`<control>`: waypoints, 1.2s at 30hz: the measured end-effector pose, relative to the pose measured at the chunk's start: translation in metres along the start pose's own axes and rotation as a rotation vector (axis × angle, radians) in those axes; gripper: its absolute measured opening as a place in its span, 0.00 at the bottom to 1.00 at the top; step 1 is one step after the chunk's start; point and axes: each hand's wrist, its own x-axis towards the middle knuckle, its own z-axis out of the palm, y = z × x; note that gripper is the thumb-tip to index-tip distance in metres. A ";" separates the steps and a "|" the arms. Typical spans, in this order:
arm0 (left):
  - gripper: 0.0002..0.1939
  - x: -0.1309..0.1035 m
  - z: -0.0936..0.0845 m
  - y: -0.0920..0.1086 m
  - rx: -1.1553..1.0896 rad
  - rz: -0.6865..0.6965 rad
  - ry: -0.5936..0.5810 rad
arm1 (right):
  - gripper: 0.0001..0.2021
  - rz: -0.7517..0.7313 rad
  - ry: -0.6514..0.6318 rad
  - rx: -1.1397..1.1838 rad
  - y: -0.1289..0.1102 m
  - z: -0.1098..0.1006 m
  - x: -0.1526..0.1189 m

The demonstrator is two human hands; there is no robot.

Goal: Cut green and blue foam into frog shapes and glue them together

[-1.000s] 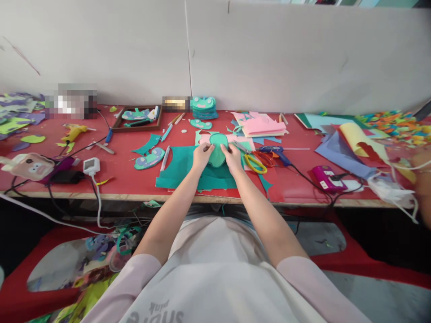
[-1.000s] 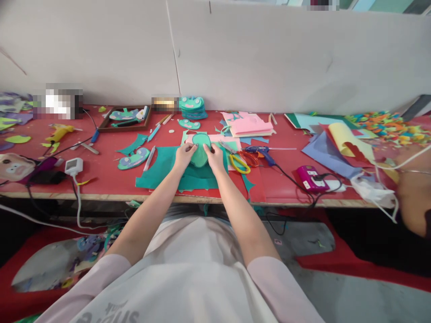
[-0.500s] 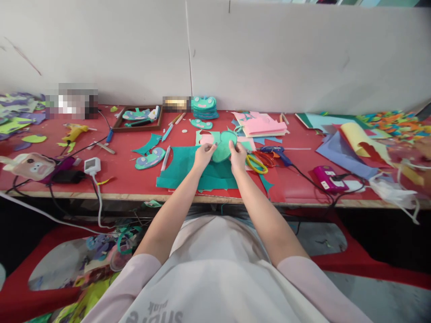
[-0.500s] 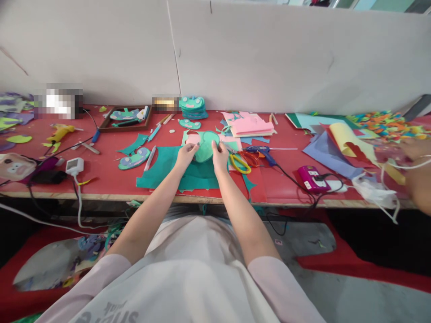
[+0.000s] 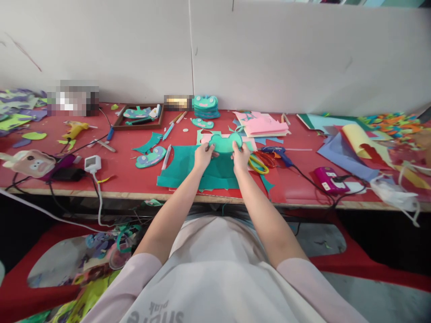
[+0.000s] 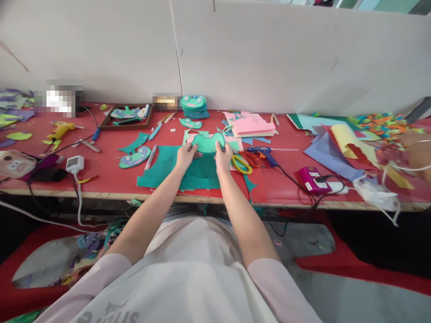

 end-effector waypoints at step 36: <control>0.25 -0.033 0.014 0.008 1.199 0.402 -0.271 | 0.08 0.081 -0.256 -0.468 0.000 0.017 0.028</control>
